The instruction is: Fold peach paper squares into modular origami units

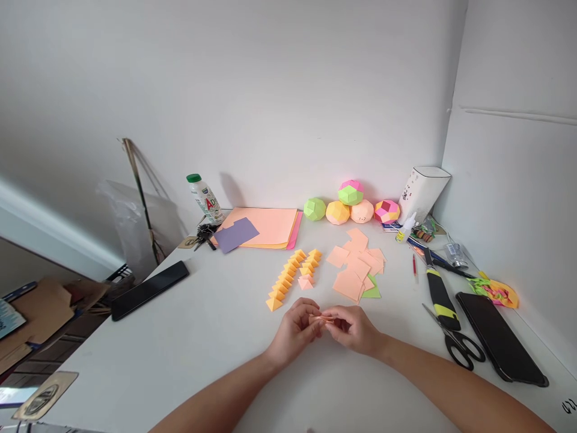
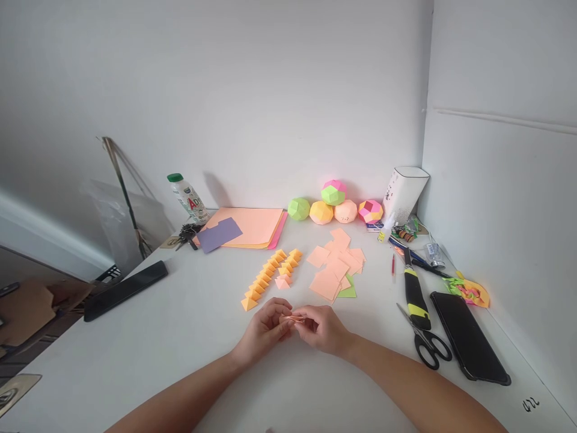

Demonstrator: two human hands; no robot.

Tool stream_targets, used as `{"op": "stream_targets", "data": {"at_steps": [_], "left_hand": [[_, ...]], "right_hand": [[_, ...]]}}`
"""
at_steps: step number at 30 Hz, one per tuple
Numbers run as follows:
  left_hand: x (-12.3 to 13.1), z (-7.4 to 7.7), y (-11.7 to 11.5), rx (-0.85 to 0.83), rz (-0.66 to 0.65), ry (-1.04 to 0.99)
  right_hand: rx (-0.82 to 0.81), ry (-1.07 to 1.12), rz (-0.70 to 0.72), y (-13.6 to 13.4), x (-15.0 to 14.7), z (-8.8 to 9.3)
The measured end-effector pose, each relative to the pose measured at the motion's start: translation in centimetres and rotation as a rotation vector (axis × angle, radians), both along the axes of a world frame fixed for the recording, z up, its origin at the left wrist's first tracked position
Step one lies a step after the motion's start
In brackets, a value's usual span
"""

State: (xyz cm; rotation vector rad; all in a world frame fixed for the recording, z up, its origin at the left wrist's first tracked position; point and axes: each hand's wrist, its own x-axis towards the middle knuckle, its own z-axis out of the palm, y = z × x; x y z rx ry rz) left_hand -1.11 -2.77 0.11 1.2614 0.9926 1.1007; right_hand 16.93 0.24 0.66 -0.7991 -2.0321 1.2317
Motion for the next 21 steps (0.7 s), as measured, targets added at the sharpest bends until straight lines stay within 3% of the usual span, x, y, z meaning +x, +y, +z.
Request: {"op": "stream_targets", "data": {"at_steps": [7,15,21], "left_hand": [[-0.26,0.63,-0.25,0.053,-0.032,0.220],[-0.45,0.15,-0.28,0.087,-0.016,0.212],[-0.30,0.47,-0.40,0.093,-0.002,0.204]], "right_hand": [[0.004,0.028,-0.038,-0.04,-0.01,-0.06],[-0.095,-0.023,-0.095,0.18,0.27,-0.91],[-0.116,-0.039,-0.081,0.23,0.20,-0.36]]}}
